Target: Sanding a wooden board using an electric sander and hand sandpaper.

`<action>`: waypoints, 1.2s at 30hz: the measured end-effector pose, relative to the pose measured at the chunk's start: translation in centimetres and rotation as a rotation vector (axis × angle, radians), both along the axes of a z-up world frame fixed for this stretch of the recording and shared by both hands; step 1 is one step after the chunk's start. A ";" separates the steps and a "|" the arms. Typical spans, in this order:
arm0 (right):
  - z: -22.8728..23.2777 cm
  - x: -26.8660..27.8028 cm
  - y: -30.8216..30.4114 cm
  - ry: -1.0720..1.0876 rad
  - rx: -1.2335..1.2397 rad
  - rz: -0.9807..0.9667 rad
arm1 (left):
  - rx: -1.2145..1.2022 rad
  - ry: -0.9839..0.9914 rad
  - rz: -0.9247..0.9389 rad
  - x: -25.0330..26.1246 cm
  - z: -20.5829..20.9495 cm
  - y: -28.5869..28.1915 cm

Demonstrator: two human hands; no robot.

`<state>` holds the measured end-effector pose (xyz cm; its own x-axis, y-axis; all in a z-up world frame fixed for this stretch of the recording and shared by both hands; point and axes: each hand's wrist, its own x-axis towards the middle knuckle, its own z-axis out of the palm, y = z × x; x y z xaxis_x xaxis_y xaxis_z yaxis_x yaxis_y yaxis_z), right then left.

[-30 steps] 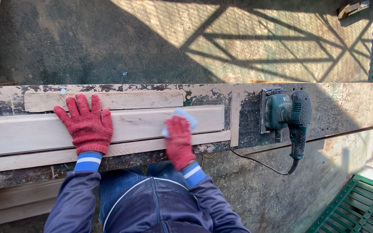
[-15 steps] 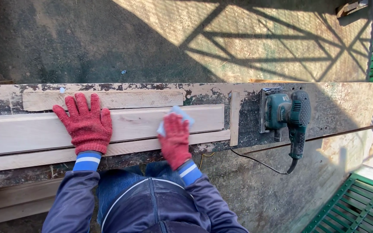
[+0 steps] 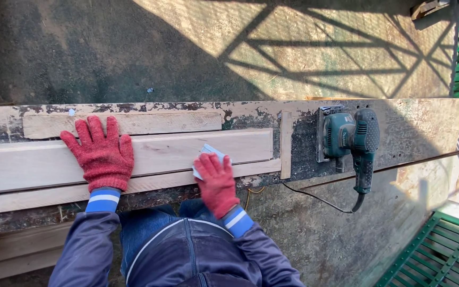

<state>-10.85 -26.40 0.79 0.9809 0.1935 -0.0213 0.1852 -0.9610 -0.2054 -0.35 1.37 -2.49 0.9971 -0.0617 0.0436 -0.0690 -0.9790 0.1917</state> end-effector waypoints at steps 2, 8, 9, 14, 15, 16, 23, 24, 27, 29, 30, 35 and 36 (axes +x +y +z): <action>-1.6 1.6 -5.9 -0.059 -0.175 -0.096 | -0.007 -0.025 -0.019 0.6 0.0 0.3; -3.3 1.6 -6.1 0.016 -0.210 -0.325 | -0.022 -0.027 -0.013 0.2 -0.3 0.0; -3.0 1.1 -2.8 -0.036 -0.157 -0.163 | -0.004 -0.037 -0.005 -0.2 -0.3 0.2; -0.8 3.2 -5.2 -0.080 -0.125 -0.194 | -0.003 -0.039 -0.021 0.6 0.2 0.2; -0.9 3.9 -7.7 -0.035 -0.246 -0.327 | -0.009 -0.040 -0.015 0.3 0.1 0.0; -1.6 3.0 -8.0 -0.029 -0.250 -0.325 | -0.013 -0.034 -0.014 -0.2 0.1 -0.2; -0.7 2.0 -5.7 -0.008 -0.267 -0.180 | -0.004 -0.017 0.003 0.1 0.6 -0.1; -1.4 2.5 -6.9 -0.015 -0.360 -0.245 | 0.034 -0.015 0.004 0.2 0.5 -0.1; -2.4 3.9 -8.4 -0.041 -0.340 -0.251 | -0.025 -0.020 -0.012 0.2 0.3 -0.2; -1.7 2.2 -7.1 -0.025 -0.352 -0.246 | -0.013 -0.030 -0.015 0.3 0.0 0.0; -1.3 1.3 -6.6 -0.003 -0.369 -0.228 | -0.005 -0.031 -0.005 0.1 -0.2 0.0; -0.1 2.1 -7.2 0.100 -0.394 -0.214 | 0.090 0.054 0.015 0.7 0.2 -9.8; -0.5 1.8 -7.2 0.091 -0.394 -0.210 | -0.193 -0.261 -0.172 0.4 -1.0 -12.1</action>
